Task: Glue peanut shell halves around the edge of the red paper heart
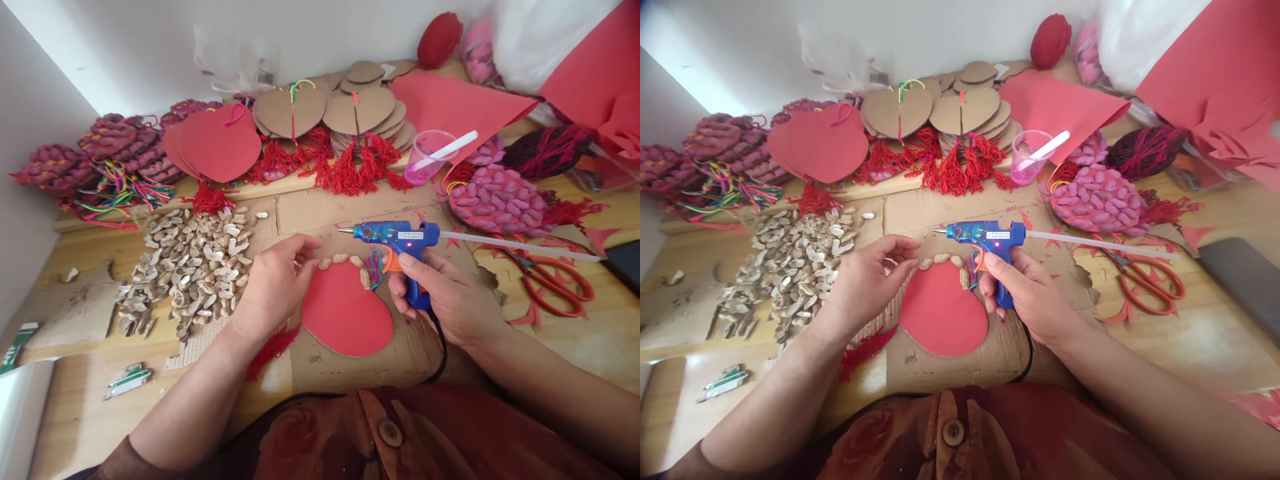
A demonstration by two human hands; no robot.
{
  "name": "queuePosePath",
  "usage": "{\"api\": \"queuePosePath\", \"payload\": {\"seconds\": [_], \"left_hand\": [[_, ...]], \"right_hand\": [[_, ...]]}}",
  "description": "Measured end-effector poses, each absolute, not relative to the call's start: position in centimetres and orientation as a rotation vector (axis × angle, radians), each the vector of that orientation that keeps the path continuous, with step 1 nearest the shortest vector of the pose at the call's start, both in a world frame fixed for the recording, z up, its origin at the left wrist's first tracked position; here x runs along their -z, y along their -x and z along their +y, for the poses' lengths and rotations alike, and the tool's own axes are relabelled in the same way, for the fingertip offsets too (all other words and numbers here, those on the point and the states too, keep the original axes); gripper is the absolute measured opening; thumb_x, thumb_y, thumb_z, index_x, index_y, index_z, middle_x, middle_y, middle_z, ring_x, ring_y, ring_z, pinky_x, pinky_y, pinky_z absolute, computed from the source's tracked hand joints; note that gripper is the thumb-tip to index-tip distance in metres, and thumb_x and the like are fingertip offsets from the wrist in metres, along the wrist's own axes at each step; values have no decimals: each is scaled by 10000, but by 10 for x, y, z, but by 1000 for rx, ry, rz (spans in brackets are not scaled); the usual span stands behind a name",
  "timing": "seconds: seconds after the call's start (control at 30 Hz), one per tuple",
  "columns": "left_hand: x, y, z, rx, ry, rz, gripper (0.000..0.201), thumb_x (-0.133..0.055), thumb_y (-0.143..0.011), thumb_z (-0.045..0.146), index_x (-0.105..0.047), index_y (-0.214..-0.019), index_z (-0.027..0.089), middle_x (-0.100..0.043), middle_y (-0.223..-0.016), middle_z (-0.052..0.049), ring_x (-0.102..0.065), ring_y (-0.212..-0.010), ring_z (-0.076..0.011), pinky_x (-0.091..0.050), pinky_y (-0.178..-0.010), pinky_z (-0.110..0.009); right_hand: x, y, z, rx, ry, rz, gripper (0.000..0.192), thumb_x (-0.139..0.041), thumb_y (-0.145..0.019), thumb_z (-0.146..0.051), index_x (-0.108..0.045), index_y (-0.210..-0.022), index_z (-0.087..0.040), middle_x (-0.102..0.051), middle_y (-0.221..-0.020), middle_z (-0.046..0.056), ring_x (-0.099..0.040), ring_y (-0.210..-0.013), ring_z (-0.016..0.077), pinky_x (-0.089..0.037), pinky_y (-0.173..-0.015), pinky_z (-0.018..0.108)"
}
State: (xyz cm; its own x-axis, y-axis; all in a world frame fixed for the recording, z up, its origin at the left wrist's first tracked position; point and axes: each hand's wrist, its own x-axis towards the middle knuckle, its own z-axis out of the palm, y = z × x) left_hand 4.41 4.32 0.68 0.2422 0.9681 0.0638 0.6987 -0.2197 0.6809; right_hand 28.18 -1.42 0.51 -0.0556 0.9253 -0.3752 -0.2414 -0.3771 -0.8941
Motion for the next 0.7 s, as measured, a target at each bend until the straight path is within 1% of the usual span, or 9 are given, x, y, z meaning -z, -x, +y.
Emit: {"api": "queuePosePath", "payload": {"seconds": [0.07,0.17,0.3,0.37,0.5,0.6,0.7], "left_hand": [[-8,-42,44,-682,-2020,1523,185,-638,-902,154,-748,-1035,218,-794,-921,4,-737,-839,-168,-557,-801,-275],[-9,-42,43,-668,-2057,1524,191,-606,-930,165,-769,-1008,227,-800,-921,4,-739,-850,-178,-558,-841,-295],[-4,-47,40,-619,-2083,1513,215,-730,-867,210,-751,-1081,216,-793,-965,-15,-732,-892,-206,-561,-841,-325],[0,-49,40,-593,-2146,1502,222,-764,-848,228,-746,-1069,207,-785,-985,-28,-721,-929,-225,-554,-858,-349],[3,-50,41,-574,-2230,1494,142,-714,-873,181,-750,-1008,208,-779,-984,-32,-711,-950,-228,-539,-895,-366],[-1,-49,42,-556,-2225,1528,138,-697,-872,166,-756,-990,207,-780,-964,-34,-712,-935,-228,-544,-889,-365],[-9,-45,43,-521,-2232,1595,158,-697,-854,139,-758,-991,186,-778,-975,-52,-711,-962,-240,-545,-914,-370]], "right_hand": [[-5,-281,-14,-1597,1292,-815,316,-722,-892,-503,-558,-878,-233,-631,-641,-58,-563,-484,95,-411,-386,158],[-5,-282,-14,-1598,1293,-816,314,-718,-894,-502,-556,-875,-234,-624,-632,-58,-556,-479,96,-409,-384,160],[-4,-282,-14,-1598,1285,-822,315,-718,-898,-504,-556,-873,-234,-631,-641,-49,-564,-491,100,-414,-392,161],[-4,-283,-14,-1596,1292,-824,313,-720,-900,-501,-558,-873,-235,-630,-643,-47,-564,-494,101,-417,-396,163],[-4,-283,-14,-1594,1304,-827,298,-723,-904,-491,-572,-880,-235,-630,-645,-45,-565,-500,102,-418,-401,164],[-5,-284,-15,-1594,1313,-813,291,-734,-898,-482,-582,-869,-234,-634,-642,-41,-565,-501,103,-416,-404,162],[-4,-284,-16,-1584,1362,-785,301,-767,-864,-486,-603,-856,-233,-646,-645,-30,-566,-496,107,-418,-400,166]]}}
